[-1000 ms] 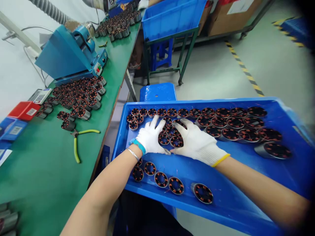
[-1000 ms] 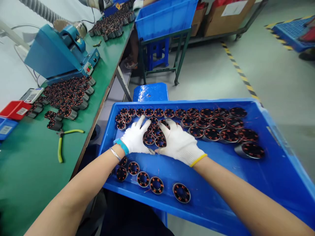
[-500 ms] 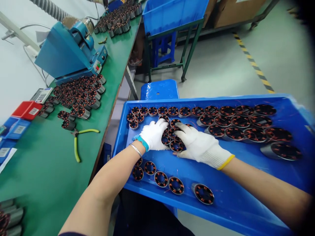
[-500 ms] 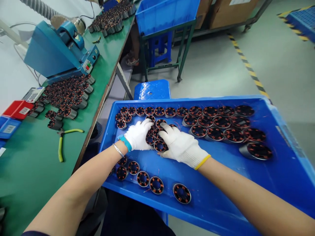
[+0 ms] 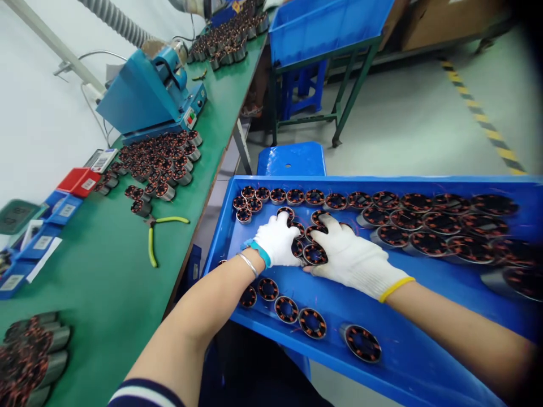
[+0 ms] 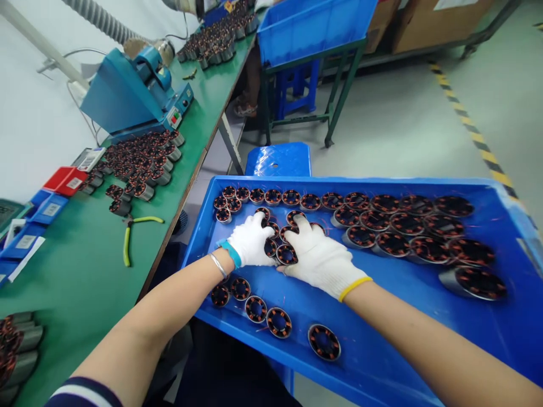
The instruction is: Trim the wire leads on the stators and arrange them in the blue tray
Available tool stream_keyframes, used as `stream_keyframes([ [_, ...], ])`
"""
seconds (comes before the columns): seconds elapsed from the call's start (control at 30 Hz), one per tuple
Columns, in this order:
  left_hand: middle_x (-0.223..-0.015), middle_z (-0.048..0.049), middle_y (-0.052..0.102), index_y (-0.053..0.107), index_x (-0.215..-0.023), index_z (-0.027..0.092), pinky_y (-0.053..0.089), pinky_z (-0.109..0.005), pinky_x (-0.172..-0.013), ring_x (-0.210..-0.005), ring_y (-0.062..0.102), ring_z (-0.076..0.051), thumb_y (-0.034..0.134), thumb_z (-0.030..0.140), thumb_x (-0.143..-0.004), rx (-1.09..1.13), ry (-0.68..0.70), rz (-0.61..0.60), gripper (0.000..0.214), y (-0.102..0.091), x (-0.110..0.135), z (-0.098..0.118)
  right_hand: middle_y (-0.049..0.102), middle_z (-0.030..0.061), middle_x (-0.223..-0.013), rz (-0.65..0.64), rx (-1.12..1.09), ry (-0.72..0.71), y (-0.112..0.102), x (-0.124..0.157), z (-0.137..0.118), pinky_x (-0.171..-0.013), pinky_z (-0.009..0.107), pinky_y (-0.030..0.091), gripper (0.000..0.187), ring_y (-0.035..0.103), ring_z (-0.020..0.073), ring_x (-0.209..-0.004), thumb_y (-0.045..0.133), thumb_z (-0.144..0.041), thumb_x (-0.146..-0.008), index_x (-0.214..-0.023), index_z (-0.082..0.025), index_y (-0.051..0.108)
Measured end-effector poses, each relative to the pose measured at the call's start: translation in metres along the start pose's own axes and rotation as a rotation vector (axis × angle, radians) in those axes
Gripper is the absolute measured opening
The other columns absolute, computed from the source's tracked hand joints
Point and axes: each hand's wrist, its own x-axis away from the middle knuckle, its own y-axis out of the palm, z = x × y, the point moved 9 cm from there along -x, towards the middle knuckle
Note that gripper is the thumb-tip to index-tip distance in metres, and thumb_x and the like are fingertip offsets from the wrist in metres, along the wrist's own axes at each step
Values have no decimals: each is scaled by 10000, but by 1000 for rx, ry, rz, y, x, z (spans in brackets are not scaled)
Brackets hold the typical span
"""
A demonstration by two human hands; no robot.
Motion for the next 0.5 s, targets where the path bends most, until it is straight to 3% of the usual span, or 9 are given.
stream_keyframes([
  [0.23,-1399,-144,419,593,-1302,278,603,-500,-876,-1188,551,-368,744,641,-708,35,-43,-31,712,2,4,-2,414,189,-1502,19,-30,-43,2,-12,-5,-795,481,570,541,605,393,-1133,743,-593,-745,-1121,-206,697],
  [0.37,-1331,-162,447,617,-1283,251,621,-481,-818,-1152,581,-372,759,633,-687,50,-71,-32,722,-1,14,-4,480,186,-1462,59,-47,-120,0,-11,-4,-857,422,565,518,655,346,-1097,818,-522,-706,-1108,-205,742],
  [0.5,-1318,-156,482,634,-1274,263,620,-453,-835,-1153,597,-347,753,623,-715,51,-72,-24,676,-16,24,5,606,171,-1301,185,-46,-190,-13,-6,-11,-873,351,560,332,657,274,-1092,796,-416,-817,-1083,-223,753],
])
